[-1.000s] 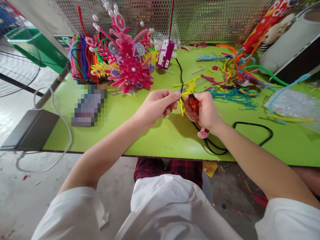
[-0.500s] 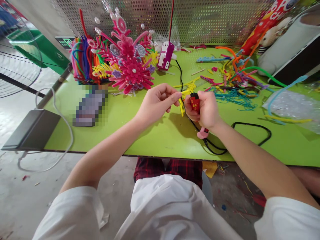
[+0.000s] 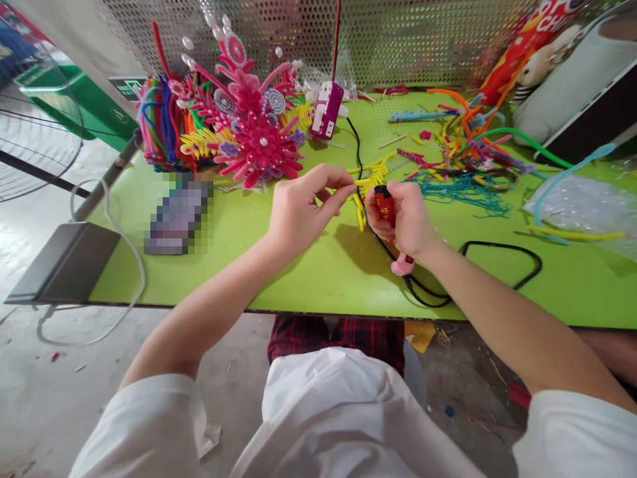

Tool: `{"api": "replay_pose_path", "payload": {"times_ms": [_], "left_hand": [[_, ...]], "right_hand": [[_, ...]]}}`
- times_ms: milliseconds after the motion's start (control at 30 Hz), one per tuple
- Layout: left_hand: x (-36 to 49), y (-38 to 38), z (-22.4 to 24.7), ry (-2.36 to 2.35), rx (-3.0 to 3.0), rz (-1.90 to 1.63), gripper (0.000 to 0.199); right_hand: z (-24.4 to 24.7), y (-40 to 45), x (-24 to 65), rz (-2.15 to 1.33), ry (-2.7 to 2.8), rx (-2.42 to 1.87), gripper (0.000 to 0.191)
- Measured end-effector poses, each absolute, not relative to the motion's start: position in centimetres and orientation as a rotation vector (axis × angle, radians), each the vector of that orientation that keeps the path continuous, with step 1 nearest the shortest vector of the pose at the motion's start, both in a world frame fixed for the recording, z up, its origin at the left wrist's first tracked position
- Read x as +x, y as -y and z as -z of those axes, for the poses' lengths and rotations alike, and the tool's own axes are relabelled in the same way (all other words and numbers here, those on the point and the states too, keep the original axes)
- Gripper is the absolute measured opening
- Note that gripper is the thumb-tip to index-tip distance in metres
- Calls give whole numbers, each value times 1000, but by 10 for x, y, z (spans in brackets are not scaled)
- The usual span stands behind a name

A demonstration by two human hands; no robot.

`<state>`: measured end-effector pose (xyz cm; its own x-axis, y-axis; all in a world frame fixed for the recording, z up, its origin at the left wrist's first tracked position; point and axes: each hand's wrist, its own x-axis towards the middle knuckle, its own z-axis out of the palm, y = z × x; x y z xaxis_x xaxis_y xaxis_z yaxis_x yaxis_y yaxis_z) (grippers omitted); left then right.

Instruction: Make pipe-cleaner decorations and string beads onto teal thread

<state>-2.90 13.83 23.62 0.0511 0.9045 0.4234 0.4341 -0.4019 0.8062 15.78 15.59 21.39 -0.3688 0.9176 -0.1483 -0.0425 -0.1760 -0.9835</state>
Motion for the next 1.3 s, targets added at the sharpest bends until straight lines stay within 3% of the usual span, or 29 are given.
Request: {"api": "replay_pose_path", "payload": {"times_ms": [300, 600, 867, 967, 1133, 1233, 1300], "left_hand": [[-32, -135, -230, -1328, 2091, -1341, 10], [-35, -149, -214, -1047, 2271, -1622, 7], [-35, -153, -213, -1092, 2261, -1601, 6], [-37, -155, -214, -1159, 2239, -1539, 10], [-39, -156, -212, -1295, 2442, -1280, 15], [-38, -153, -210, -1335, 2525, -1158, 17], [-37, -152, -208, -1337, 2518, -1168, 22]], "right_hand": [[-214, -154, 157, -1692, 1333, -1040, 45], [-212, -154, 155, -1692, 1310, -1068, 40], [-214, -162, 161, -1723, 1340, -973, 51], [-217, -165, 165, -1488, 1408, -1012, 49], [-219, -161, 172, -708, 1676, -1094, 18], [-212, -160, 175, -195, 2036, -1101, 19], [-206, -160, 175, -98, 2142, -1104, 21]]}}
